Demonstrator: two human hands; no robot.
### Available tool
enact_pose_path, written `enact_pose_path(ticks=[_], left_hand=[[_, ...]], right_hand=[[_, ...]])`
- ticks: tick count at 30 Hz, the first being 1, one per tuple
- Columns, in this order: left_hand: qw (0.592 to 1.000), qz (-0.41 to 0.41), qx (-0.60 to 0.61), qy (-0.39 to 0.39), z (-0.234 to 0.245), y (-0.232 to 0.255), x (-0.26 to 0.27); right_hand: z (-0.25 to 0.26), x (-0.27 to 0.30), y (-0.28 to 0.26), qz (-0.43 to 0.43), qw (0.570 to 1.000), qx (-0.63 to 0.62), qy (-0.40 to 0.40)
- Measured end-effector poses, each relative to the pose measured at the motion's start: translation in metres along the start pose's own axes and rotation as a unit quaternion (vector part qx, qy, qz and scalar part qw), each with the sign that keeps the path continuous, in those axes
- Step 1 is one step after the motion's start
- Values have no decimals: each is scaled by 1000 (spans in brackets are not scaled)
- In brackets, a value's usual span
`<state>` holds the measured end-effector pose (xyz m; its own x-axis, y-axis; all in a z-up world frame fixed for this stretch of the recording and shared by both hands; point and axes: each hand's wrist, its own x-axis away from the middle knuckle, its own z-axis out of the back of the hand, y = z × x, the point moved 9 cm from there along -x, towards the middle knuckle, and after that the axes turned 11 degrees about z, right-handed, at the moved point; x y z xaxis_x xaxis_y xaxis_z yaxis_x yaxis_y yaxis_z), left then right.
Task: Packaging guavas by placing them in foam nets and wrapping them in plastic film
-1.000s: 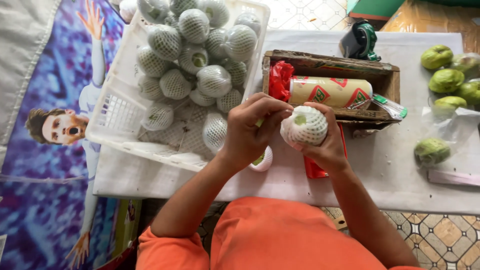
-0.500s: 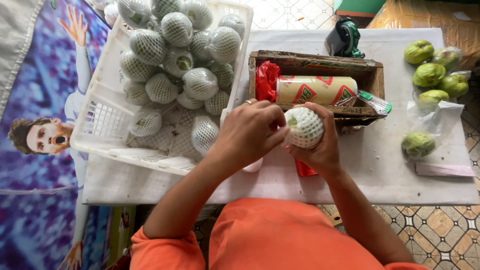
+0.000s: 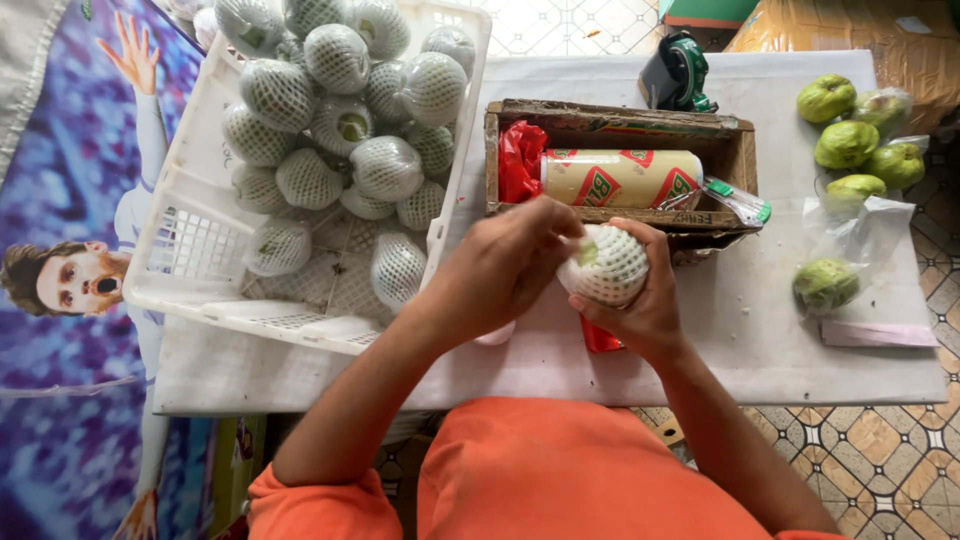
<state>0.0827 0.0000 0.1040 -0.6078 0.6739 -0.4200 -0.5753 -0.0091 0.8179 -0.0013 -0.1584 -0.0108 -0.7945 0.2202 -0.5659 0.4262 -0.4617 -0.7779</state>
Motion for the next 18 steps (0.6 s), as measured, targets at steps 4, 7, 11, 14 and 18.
enact_pose_path(ticks=[4,7,11,14,18], left_hand=[[989,-16,-115,-89,-16,5,3],[974,-119,-192,-9,-23,5,4],[960,-168,-189,124,-6,21,11],[954,-167,-149,198,5,27,12],[970,-103,-100,196,-5,6,3]], right_hand=[[2,4,1,-6,1000,14,2],[3,3,-1,-12,1000,-1,1],[3,9,7,-35,997,-76,-6],[7,18,17,-82,986,-147,-7],[7,39,46,-162,956,-245,-5]])
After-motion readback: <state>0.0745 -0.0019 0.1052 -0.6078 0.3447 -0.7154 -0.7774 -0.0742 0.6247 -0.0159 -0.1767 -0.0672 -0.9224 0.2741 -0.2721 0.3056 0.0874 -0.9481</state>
